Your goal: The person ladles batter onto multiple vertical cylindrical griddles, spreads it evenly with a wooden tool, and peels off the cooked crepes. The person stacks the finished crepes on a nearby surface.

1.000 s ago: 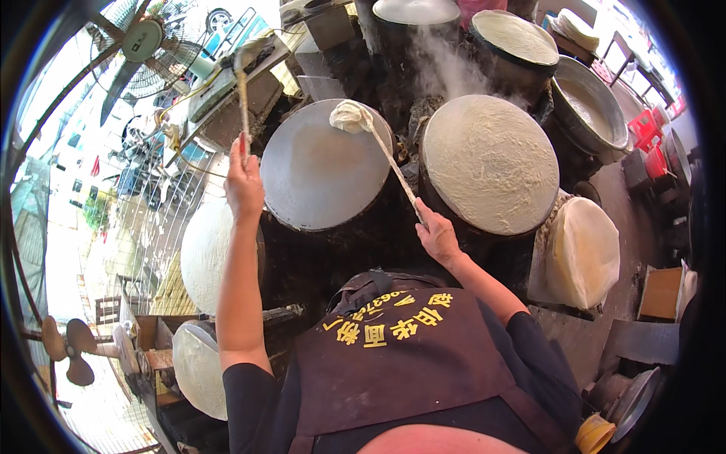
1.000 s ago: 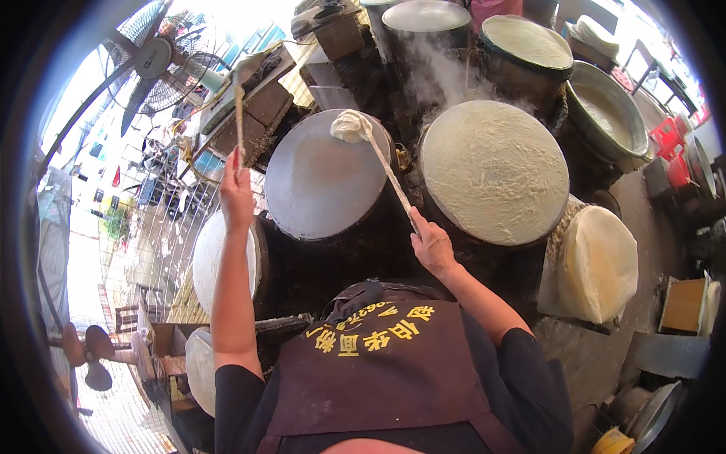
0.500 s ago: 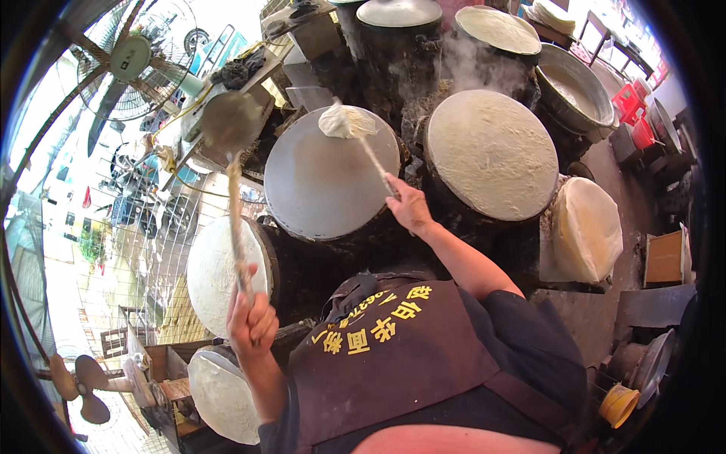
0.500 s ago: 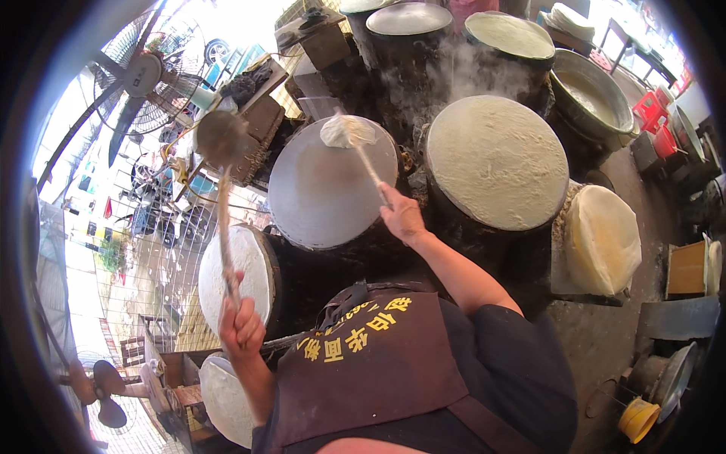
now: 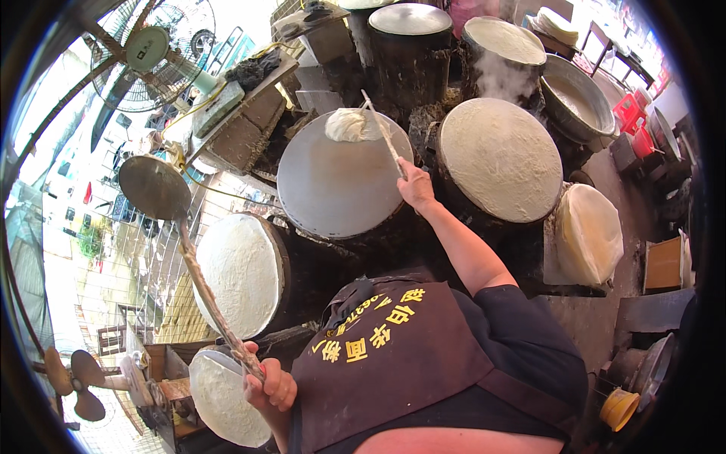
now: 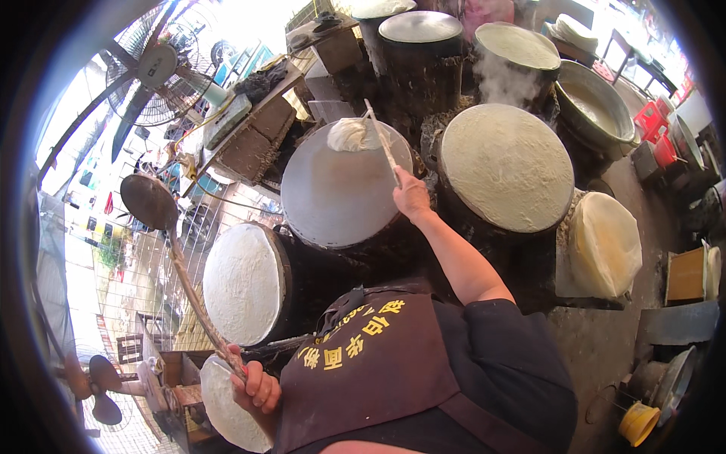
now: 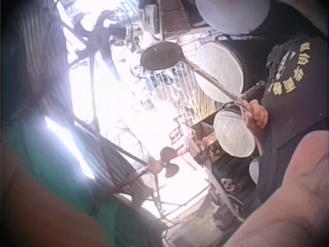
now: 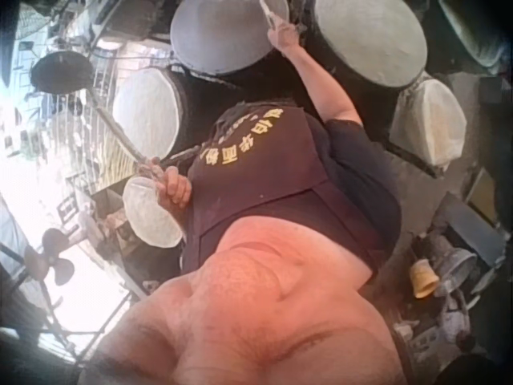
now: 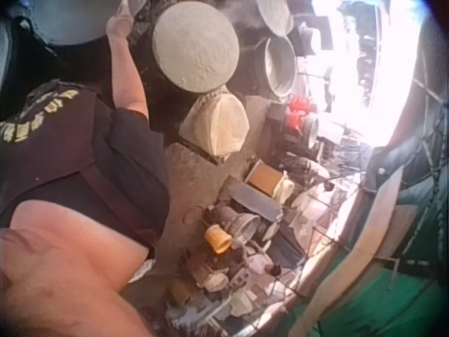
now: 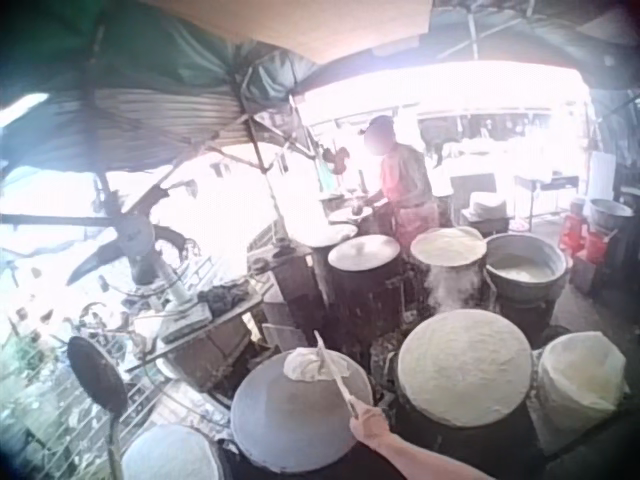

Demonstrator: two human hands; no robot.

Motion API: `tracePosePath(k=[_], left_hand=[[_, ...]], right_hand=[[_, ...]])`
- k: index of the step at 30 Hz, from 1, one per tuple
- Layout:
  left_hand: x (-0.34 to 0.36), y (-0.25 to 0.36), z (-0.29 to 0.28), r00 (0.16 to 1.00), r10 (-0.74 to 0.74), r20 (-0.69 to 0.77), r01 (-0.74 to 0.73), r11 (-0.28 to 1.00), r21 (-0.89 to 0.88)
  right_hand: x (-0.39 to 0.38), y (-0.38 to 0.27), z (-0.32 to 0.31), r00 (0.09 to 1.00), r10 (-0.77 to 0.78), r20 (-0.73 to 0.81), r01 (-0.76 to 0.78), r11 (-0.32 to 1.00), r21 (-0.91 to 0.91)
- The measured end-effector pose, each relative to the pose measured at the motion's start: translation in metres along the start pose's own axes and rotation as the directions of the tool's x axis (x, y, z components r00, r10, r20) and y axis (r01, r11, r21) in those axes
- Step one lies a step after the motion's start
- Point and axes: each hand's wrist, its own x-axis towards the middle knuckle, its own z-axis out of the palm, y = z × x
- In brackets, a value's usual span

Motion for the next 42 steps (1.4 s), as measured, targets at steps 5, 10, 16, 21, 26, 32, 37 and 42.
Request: tracePosePath(k=[5,10,16,21,26,32,37,42], left_hand=[[0.000,-0.003,-0.009,1.000,-0.019,-0.017,0.019,1.000,-0.011],[-0.008,0.011,-0.011,0.999,0.019,-0.030,-0.015,0.994,0.110],[-0.010,0.019,-0.017,0.996,0.036,-0.081,-0.026,0.992,0.121],[-0.007,0.020,-0.016,0.991,0.050,-0.123,-0.030,0.987,0.159],[0.005,0.008,-0.007,0.987,0.074,-0.145,-0.046,0.981,0.188],[0.029,-0.020,0.017,0.976,0.111,-0.186,-0.068,0.973,0.222],[0.041,-0.042,0.033,0.962,0.154,-0.227,-0.096,0.964,0.247],[0.047,-0.063,0.046,0.944,0.196,-0.267,-0.121,0.954,0.275]], right_hand=[[-0.002,-0.046,0.042,0.982,-0.007,0.191,0.032,0.991,-0.132],[0.022,-0.025,0.027,0.979,-0.127,0.160,0.145,0.984,-0.106],[0.019,-0.037,0.045,0.980,-0.099,0.171,0.129,0.976,-0.177],[0.013,-0.053,0.045,0.937,-0.157,0.313,0.207,0.969,-0.136],[0.059,-0.012,0.016,0.963,-0.169,0.210,0.207,0.963,-0.172],[0.034,-0.054,0.033,0.847,-0.204,0.490,0.282,0.955,-0.090],[0.094,0.006,0.008,0.887,-0.262,0.380,0.272,0.962,0.029],[0.090,-0.025,0.011,0.801,-0.155,0.578,0.173,0.985,0.024]])
